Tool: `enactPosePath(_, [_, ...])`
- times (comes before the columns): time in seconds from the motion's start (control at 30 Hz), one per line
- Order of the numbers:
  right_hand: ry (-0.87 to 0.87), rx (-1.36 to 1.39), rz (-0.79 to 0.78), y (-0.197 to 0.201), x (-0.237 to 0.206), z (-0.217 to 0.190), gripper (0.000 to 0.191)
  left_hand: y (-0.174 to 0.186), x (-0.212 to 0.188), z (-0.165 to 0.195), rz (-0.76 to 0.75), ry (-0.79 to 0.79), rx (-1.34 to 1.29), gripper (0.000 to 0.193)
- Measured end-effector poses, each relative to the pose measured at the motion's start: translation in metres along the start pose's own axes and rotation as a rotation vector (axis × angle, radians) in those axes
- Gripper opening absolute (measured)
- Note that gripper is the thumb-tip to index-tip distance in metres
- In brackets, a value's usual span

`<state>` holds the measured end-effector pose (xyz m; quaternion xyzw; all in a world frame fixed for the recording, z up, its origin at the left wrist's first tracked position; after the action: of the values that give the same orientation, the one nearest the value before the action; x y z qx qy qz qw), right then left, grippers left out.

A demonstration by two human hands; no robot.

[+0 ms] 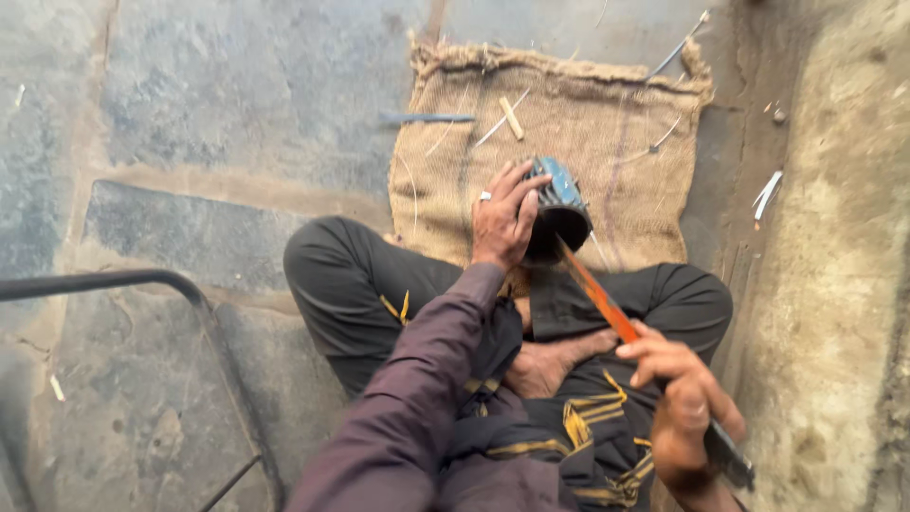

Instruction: The person sits cross-legged on a jute sack on the floor and files the inner edge of a cylindrical finned metal housing, holding the housing steady with one hand while moving a flat file with the other. They rotate the housing between filing passes and handle small white strips beside them.

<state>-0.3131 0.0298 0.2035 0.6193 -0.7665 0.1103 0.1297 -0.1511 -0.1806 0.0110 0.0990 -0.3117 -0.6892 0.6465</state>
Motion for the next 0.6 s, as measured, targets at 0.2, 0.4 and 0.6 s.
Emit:
enactPosePath(0.2, [0.060, -0.153, -0.227, -0.015, 0.000, -0.006, 0.046, -0.010, 0.007, 0.006, -0.020, -0.039, 0.005, 0.038])
enactPosePath(0.4, [0.313, 0.003, 0.047, -0.016, -0.003, 0.000, 0.049, -0.025, 0.032, -0.003, -0.064, -0.045, 0.026, 0.037])
enactPosePath(0.6, [0.283, -0.103, 0.075, -0.022, -0.004, -0.001, 0.048, -0.027, 0.033, -0.009, -0.088, -0.035, -0.022, 0.037])
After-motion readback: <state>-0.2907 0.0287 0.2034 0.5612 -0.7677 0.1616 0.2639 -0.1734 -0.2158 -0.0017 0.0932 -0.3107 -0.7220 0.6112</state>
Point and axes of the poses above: each hand's wrist, its own x-axis towards the middle knuckle, its own y-axis out of the back of the hand, z = x × y, the point moved 9 cm from there along x, towards the middle knuckle, and after that the axes turned 2 degrees about x, right-handed, at the moved point
